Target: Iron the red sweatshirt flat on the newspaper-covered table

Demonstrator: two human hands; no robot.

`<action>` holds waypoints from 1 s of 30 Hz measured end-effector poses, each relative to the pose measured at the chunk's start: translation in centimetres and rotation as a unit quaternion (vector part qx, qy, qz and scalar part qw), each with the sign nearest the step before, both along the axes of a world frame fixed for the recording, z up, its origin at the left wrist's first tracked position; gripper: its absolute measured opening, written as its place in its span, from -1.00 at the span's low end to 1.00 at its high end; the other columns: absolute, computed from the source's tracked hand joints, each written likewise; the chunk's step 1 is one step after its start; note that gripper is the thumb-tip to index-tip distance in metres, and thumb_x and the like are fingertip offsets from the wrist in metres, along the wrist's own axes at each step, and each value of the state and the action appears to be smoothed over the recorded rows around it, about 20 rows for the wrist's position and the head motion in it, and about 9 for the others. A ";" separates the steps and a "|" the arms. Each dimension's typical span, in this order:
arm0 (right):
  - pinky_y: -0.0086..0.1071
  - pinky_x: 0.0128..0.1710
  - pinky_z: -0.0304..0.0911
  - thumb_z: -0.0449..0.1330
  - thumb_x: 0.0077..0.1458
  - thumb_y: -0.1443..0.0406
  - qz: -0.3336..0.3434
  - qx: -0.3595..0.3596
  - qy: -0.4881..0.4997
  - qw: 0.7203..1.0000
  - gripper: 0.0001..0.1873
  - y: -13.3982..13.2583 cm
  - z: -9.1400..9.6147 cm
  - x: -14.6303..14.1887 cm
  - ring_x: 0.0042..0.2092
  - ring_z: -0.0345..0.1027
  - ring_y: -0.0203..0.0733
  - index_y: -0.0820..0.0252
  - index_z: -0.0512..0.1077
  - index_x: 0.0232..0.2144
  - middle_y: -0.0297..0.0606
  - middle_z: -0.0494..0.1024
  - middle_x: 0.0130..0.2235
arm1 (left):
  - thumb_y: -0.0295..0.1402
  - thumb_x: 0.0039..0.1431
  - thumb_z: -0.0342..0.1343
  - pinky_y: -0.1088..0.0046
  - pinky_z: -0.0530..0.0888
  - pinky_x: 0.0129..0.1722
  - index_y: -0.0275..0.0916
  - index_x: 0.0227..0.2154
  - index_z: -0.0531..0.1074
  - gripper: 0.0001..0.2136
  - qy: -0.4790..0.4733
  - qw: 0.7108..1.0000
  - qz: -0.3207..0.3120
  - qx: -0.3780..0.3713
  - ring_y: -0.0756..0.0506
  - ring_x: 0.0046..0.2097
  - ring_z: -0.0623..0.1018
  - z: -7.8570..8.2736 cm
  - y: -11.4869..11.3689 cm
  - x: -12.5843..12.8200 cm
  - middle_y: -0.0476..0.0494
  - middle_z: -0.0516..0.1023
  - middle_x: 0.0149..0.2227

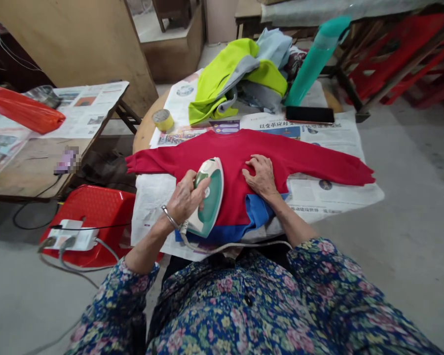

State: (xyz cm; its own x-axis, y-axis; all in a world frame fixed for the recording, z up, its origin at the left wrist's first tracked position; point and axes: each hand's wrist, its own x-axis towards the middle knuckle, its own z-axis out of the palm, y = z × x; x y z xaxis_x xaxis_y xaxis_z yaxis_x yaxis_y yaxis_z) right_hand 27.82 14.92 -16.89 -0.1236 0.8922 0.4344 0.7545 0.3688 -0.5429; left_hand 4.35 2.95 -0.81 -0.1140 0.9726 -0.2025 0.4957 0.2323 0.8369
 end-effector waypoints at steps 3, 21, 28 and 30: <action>0.36 0.41 0.29 0.21 0.20 0.27 0.000 0.007 -0.009 1.000 -0.84 0.0 -0.1 0.2 0.25 0.48 0.31 0.03 0.57 -0.19 0.05 0.68 0.16 | -0.20 0.43 0.20 0.35 0.48 -0.42 -0.05 -0.36 0.26 -0.73 -0.002 1.000 -0.017 -0.011 -0.09 -0.57 0.52 0.2 1.0 1.5 0.12 0.40 -0.60; 0.38 0.47 0.18 0.22 0.17 0.23 0.007 -0.024 0.031 0.999 -0.85 0.1 0.1 0.2 0.30 0.43 0.37 0.05 0.56 -0.21 0.14 0.65 0.18 | -0.30 0.50 0.17 0.42 0.40 -0.50 -0.03 -0.33 0.18 -0.71 0.008 0.995 0.102 -0.019 -0.01 -0.59 0.46 1.5 3.6 -0.2 0.16 0.35 -0.56; 0.38 0.45 0.19 0.22 0.16 0.24 0.001 -0.013 0.021 1.000 -0.88 0.0 0.1 0.1 0.27 0.45 0.33 0.03 0.53 -0.23 0.07 0.67 0.15 | -0.18 0.44 0.16 0.41 0.42 -0.46 -0.04 -0.35 0.23 -0.74 0.014 1.000 -0.021 -0.004 -0.04 -0.61 0.48 0.3 -0.6 0.5 0.18 0.39 -0.63; 0.37 0.44 0.20 0.22 0.16 0.24 0.001 -0.010 0.015 1.000 -0.88 -0.1 0.1 0.2 0.26 0.46 0.33 0.04 0.53 -0.24 0.08 0.67 0.14 | -0.20 0.45 0.13 0.38 0.45 -0.42 -0.04 -0.33 0.24 -0.77 0.025 0.999 -0.046 -0.010 -0.07 -0.56 0.53 0.4 0.3 1.6 0.16 0.41 -0.62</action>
State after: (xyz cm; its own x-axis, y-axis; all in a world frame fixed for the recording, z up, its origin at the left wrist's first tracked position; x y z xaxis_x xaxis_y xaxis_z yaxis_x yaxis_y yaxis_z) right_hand 28.02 14.87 -16.76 -0.1127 0.9001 0.4209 0.7370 0.3598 -0.5722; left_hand 5.91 3.22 -0.39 -0.0353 0.9752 -0.2187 0.5570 0.2009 0.8058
